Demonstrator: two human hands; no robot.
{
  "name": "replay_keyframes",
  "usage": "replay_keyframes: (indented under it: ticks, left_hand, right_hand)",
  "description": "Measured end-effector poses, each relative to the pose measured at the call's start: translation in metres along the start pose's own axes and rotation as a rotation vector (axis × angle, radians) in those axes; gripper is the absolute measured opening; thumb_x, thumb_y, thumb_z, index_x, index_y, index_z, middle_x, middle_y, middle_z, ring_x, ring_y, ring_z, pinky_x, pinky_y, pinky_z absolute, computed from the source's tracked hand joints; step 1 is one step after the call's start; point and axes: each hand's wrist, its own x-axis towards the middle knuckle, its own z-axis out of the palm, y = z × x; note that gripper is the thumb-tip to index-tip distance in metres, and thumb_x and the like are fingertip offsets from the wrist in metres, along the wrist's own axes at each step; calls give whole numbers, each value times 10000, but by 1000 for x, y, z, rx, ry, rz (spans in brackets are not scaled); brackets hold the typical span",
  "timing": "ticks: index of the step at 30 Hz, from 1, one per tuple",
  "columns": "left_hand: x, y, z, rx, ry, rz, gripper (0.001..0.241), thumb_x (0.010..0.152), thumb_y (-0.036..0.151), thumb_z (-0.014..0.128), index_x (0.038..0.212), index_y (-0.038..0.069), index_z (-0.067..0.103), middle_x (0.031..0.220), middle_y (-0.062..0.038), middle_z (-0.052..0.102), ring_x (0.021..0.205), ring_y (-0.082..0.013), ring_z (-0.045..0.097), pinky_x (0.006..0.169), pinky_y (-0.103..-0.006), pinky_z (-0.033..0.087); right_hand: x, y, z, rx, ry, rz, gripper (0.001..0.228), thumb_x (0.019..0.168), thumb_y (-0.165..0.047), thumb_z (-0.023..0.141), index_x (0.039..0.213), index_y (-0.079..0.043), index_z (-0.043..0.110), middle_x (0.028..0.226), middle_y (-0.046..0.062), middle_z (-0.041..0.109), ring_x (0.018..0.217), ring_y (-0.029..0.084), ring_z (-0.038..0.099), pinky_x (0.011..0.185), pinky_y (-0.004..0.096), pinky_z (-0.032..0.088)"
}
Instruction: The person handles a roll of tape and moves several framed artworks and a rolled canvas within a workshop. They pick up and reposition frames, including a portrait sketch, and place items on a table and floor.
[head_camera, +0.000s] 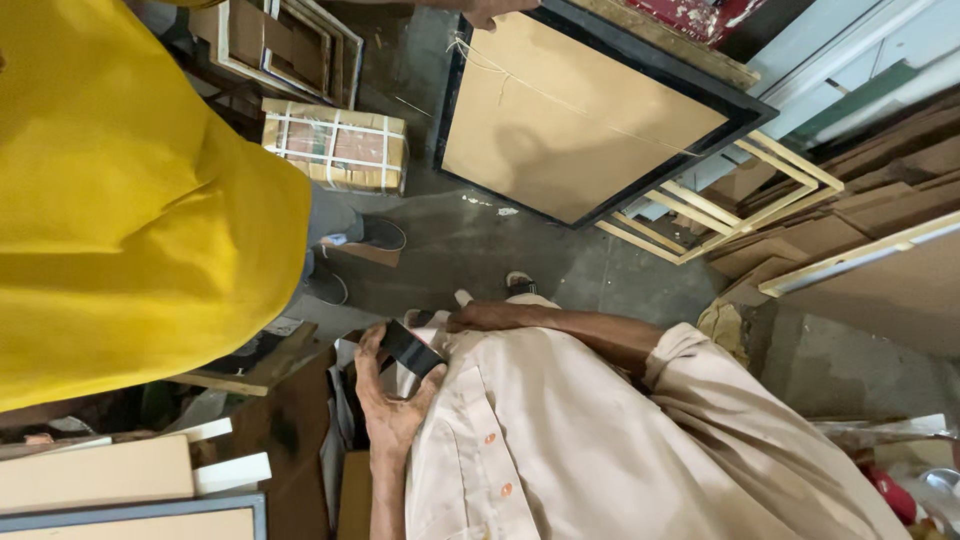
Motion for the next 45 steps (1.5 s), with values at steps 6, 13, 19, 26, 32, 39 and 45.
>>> replay_keyframes:
  ticks: [6,13,19,26,32,39,45]
  left_hand:
    - [-4,27,59,-56,-43,-59,826,686,102,883,1415,14,504,1430,-159,540,1305,-301,556,1086,-402,483]
    - [-20,48,120,-59,-69,-154,845,646,108,882,1395,20,501,1410,-172,523,1305,-317,551,1021,-403,535]
    - [-54,50,146,63,9,-14,847,664,132,874,1411,4,494,1428,-202,543,1311,-349,568,1110,-425,454]
    - [-86,46,163,82,74,-134,846,668,148,875,1412,12,496,1441,-203,517,1307,-343,559,1094,-417,465]
    - [-93,51,165,81,104,-113,839,666,154,881,1400,24,496,1412,-190,521,1296,-332,564,1102,-414,474]
    - [-102,55,168,105,147,-80,810,680,133,874,1388,31,493,1420,-190,532,1321,-345,554,1124,-427,450]
    - [-108,60,177,98,151,-105,829,676,137,893,1399,37,501,1417,-191,530,1303,-338,568,1112,-421,462]
  right_hand:
    - [-47,23,-19,-180,231,-144,283,1013,-290,568,1091,-72,731,967,181,736,868,326,697,736,444,528]
    - [-91,45,-28,-133,77,-199,279,1010,-291,568,1103,-81,726,971,173,740,872,321,702,740,440,533]
    - [-110,58,-24,-154,42,-238,277,1007,-292,569,1114,-89,723,975,166,743,876,317,706,742,436,537]
    - [-133,66,-16,-147,-33,-277,275,1004,-294,569,1127,-99,719,979,157,746,881,312,711,745,432,542]
    - [-134,66,-12,-167,-18,-282,275,1001,-295,569,1138,-107,715,983,150,749,885,308,715,748,429,546]
    - [-146,67,-11,-155,-95,-303,276,997,-296,569,1151,-116,711,987,142,753,889,303,720,751,425,550]
    - [-147,66,-6,-165,-138,-318,277,995,-297,569,1162,-124,707,991,135,756,893,299,724,753,422,554]
